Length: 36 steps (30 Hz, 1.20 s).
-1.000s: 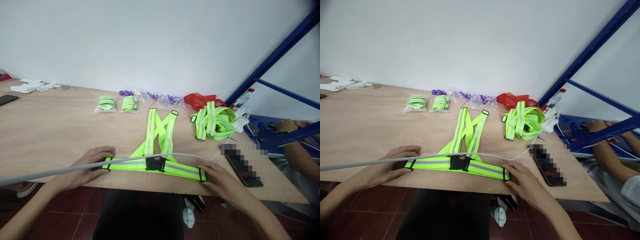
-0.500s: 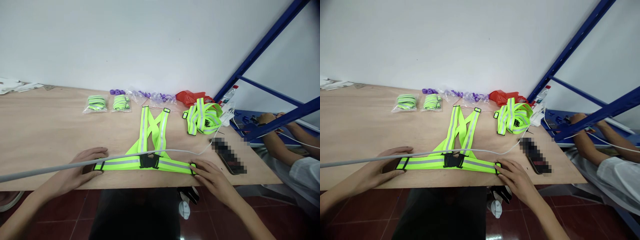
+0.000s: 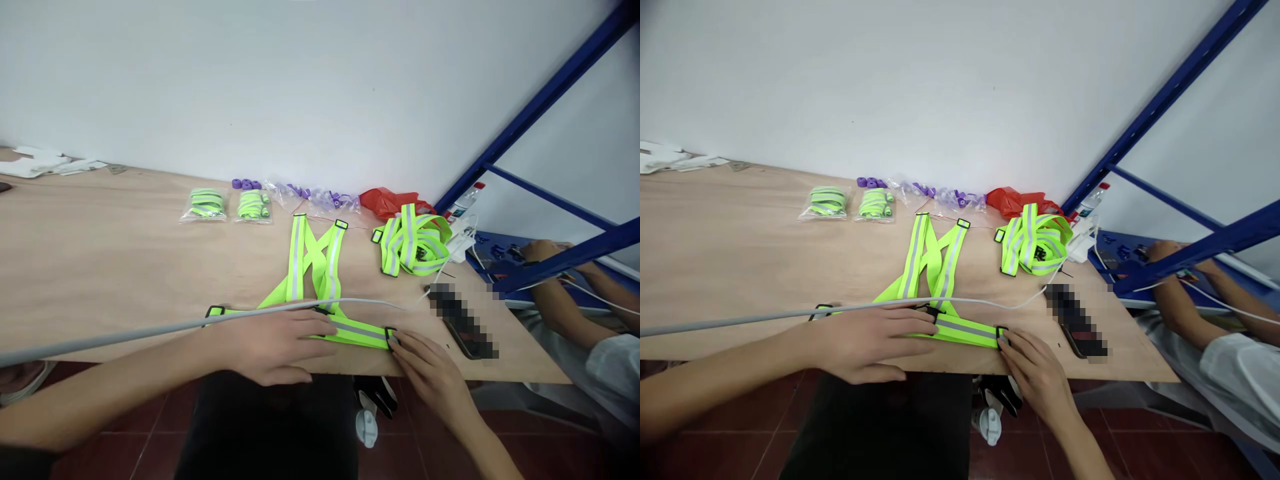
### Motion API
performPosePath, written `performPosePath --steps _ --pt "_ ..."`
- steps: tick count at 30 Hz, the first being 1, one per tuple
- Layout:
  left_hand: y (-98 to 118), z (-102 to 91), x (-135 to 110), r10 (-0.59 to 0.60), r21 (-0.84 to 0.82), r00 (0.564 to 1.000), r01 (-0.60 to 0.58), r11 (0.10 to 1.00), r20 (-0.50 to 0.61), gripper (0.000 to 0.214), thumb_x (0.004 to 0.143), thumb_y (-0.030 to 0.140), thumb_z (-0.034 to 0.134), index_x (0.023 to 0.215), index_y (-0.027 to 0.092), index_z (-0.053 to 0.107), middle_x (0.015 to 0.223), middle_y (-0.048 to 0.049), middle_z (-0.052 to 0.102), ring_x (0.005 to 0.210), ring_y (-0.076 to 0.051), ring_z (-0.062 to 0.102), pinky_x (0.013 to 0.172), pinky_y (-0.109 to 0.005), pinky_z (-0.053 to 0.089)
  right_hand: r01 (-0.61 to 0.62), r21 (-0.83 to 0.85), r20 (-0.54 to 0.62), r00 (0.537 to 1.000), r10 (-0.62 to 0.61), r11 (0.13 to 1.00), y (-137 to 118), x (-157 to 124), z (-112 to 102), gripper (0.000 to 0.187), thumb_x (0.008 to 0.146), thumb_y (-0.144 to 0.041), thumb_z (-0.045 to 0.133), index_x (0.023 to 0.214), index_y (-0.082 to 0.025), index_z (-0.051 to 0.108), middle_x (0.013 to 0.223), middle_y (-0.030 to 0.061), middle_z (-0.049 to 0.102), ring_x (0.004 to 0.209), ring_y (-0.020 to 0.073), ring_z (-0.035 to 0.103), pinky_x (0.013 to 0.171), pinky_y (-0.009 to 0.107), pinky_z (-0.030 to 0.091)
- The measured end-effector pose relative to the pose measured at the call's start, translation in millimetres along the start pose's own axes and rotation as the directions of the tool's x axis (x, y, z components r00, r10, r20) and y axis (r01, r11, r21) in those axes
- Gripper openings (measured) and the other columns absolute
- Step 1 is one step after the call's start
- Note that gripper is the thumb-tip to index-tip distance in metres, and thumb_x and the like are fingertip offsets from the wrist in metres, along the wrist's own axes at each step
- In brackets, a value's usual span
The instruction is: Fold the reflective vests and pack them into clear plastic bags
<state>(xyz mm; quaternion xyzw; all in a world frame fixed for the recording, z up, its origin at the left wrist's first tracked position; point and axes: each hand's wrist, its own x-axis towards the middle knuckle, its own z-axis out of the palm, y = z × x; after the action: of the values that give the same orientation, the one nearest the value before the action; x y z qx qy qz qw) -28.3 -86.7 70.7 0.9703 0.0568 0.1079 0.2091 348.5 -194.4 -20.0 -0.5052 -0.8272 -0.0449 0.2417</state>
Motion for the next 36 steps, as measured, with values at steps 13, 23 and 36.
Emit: performPosePath --steps 13,23,36 --pt "-39.1 84.8 83.1 0.27 0.228 0.958 -0.285 0.931 0.094 0.062 0.096 0.05 0.056 0.144 0.011 0.053 0.159 -0.0151 0.046 0.149 -0.03 0.038 0.121 -0.046 0.03 0.03 -0.111 -0.111 0.993 -0.042 0.993 -12.4 13.4 14.5 0.065 0.1 -0.02 0.05 0.161 -0.03 0.033 0.135 0.0086 0.07 0.115 0.027 0.072 0.09 0.038 0.063" --pt "-37.3 82.6 85.5 0.27 0.25 0.956 -0.29 0.924 0.115 0.063 0.094 0.045 0.055 0.146 0.01 0.052 0.156 -0.0134 0.05 0.147 -0.031 0.04 0.122 -0.043 0.031 -0.002 0.179 0.078 0.997 -0.012 0.984 -21.0 149.7 59.6 0.04 0.101 -0.023 0.043 0.13 -0.026 0.069 0.133 0.0091 0.071 0.122 0.026 0.067 0.105 0.046 0.055" --pt "-48.7 91.8 83.7 0.31 0.292 0.945 -0.328 0.899 0.107 0.049 0.099 0.037 0.045 0.142 0.015 0.055 0.159 -0.0112 0.046 0.147 -0.027 0.042 0.114 -0.044 0.041 -0.343 -0.038 0.124 0.93 0.345 0.939 96.0 305.5 97.0 0.041 0.098 -0.025 0.062 0.138 -0.018 0.057 0.145 0.0153 0.058 0.131 0.0296 0.056 0.11 0.05 0.047"
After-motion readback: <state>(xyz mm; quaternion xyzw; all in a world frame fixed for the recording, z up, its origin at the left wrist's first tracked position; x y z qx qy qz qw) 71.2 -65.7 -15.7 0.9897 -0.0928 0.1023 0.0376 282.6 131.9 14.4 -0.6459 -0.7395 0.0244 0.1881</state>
